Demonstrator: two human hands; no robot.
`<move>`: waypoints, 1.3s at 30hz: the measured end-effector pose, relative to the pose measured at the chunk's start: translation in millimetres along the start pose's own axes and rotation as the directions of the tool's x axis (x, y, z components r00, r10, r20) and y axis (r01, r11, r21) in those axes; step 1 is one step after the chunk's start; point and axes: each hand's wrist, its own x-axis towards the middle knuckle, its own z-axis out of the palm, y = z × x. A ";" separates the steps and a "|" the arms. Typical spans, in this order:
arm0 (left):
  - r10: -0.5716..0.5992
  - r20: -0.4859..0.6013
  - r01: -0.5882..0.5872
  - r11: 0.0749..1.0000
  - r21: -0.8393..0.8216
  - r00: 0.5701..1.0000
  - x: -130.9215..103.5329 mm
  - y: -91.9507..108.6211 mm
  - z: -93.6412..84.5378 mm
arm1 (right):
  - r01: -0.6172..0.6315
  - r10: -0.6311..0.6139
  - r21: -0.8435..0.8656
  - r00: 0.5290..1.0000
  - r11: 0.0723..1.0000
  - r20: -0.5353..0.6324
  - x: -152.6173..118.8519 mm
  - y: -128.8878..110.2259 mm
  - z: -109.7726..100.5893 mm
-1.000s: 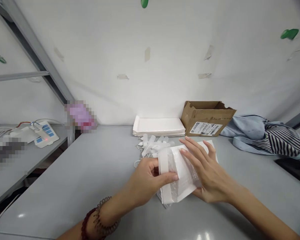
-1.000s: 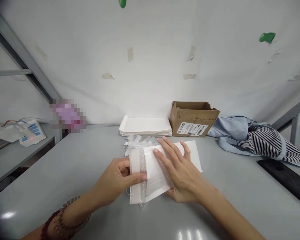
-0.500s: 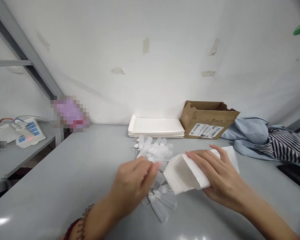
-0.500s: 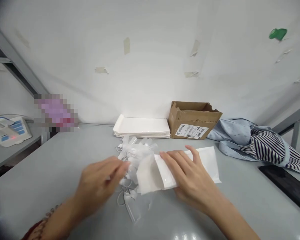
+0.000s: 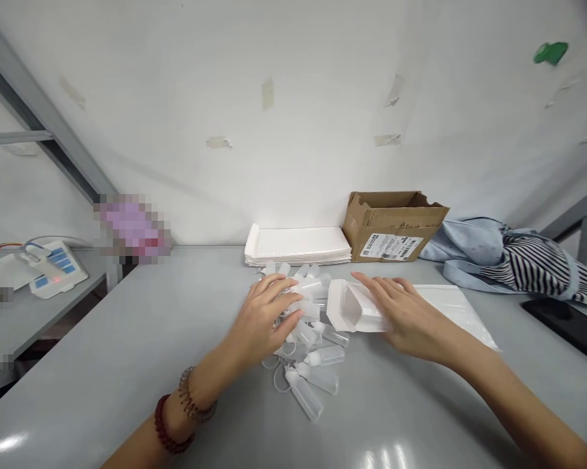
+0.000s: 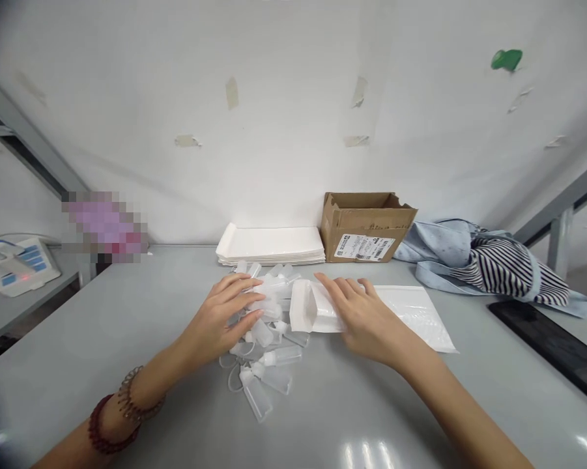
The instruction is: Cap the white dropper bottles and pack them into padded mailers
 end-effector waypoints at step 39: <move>-0.006 0.206 0.033 0.991 -0.128 0.979 0.5 11.4 -16.3 | 0.080 -0.049 0.239 0.990 0.968 -0.133 4.0 -24.3 -19.6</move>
